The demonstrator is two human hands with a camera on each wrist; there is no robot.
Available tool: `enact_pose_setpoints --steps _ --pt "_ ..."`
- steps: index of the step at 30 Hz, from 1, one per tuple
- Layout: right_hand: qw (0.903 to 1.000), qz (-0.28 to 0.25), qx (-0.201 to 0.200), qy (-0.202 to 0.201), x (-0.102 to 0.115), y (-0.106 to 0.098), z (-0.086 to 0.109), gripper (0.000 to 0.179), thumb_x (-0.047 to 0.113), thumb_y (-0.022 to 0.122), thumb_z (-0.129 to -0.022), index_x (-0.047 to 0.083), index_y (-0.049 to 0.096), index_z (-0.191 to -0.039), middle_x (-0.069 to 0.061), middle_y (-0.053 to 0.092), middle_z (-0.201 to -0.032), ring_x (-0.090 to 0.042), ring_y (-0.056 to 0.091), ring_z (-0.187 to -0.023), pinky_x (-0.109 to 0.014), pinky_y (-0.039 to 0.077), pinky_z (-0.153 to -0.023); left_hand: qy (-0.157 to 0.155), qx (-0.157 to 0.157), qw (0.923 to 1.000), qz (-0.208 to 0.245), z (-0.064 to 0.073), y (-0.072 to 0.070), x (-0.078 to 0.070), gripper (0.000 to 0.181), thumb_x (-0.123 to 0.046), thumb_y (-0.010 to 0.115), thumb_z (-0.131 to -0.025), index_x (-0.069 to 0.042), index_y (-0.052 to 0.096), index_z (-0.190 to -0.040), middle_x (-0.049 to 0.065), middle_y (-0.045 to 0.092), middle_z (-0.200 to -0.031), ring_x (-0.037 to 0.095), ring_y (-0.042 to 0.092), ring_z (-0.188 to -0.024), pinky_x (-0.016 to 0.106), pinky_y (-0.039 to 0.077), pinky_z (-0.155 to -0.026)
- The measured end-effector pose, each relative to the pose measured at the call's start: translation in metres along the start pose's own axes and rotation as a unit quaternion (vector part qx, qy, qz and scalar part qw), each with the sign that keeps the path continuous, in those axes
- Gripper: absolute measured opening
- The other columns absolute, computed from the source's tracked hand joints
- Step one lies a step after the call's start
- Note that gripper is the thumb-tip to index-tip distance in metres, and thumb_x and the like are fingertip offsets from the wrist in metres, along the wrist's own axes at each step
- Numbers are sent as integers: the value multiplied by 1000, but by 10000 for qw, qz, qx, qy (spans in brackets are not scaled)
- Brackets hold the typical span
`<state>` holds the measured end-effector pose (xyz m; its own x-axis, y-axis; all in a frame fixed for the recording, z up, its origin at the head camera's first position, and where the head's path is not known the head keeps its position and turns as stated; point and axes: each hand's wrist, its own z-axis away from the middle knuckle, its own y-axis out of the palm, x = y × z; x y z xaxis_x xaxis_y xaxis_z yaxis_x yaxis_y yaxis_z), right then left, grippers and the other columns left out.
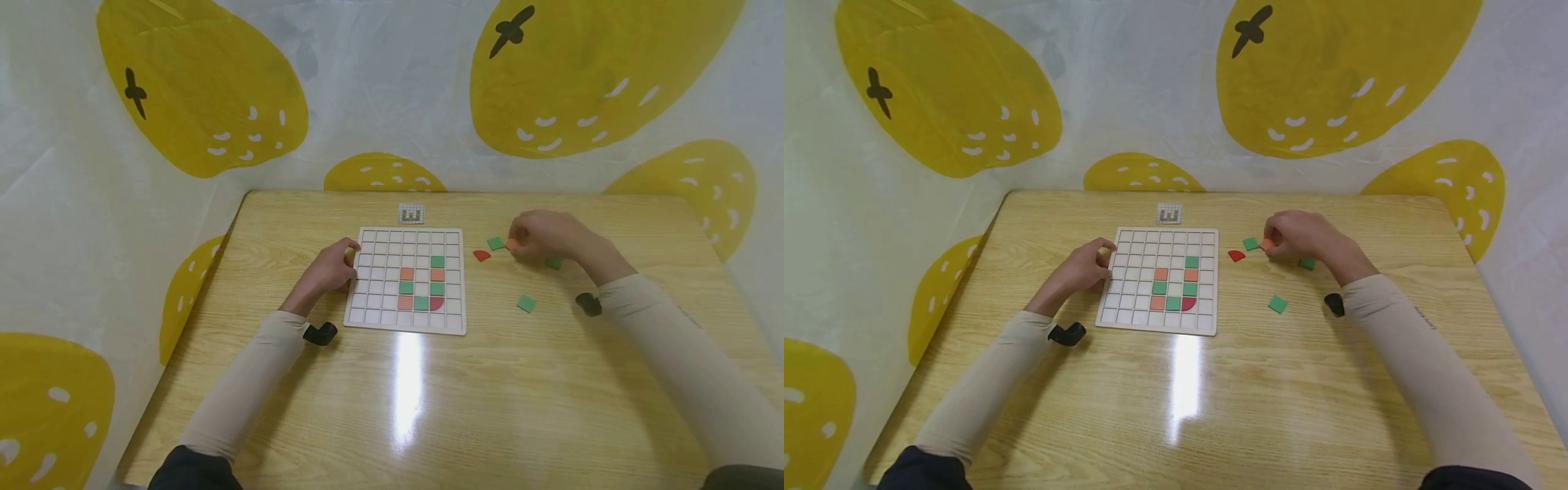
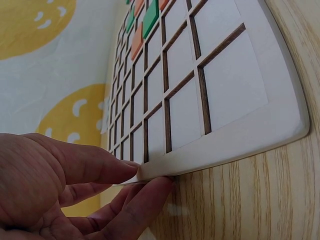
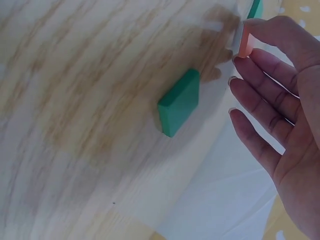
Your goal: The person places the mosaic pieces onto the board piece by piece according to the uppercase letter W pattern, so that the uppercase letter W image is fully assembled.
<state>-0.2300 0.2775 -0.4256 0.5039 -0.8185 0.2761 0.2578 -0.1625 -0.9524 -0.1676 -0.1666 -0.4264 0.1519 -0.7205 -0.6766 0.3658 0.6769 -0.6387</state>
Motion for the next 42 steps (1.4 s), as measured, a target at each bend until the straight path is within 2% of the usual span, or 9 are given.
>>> enact_pose_setpoints --steps 6,15,23,30,36,42 --pt "9998 0 -96 -190 4 -5 0 12 24 76 -86 17 73 -95 1 71 -93 -20 66 -90 -47 55 -78 11 19 10000 20 1 -1 -2 57 7 61 -92 -8 46 -144 16 56 -105 22 62 -71 28 57 -59" --pt "9973 -191 -162 -692 30 -16 -3 11 23 76 -88 17 72 -96 2 73 -94 -19 68 -91 -44 55 -81 6 30 10000 15 2 -1 -3 57 6 61 -92 -8 46 -145 18 58 -106 22 63 -72 29 57 -60" --pt "9953 -51 -47 -964 50 -21 -13 12 23 76 -87 20 70 -97 6 69 -92 -18 66 -91 -39 54 -80 34 42 10000 20 1 -2 -2 57 6 61 -92 -8 46 -145 18 58 -106 23 64 -71 29 57 -60" --pt "9916 -332 30 -1247 63 -24 -21 16 25 78 -88 20 71 -101 9 69 -93 -19 67 -91 -39 54 -81 12 44 10000 24 0 -2 -2 57 6 61 -92 -8 46 -145 17 57 -105 23 63 -71 29 57 -59" --pt "9905 -491 212 -1263 75 -26 -27 20 23 78 -87 19 71 -106 8 69 -97 -17 65 -93 -39 53 -83 -30 41 10000 55 0 -3 -2 56 5 61 -93 -9 46 -145 18 57 -107 24 63 -74 30 57 -61" --pt "9877 -571 196 -1440 86 -23 -35 17 24 75 -90 19 71 -106 7 69 -97 -17 65 -93 -39 52 -81 -63 66 9999 47 0 -2 -2 55 4 61 -93 -9 46 -144 17 57 -105 24 63 -74 30 57 -60"
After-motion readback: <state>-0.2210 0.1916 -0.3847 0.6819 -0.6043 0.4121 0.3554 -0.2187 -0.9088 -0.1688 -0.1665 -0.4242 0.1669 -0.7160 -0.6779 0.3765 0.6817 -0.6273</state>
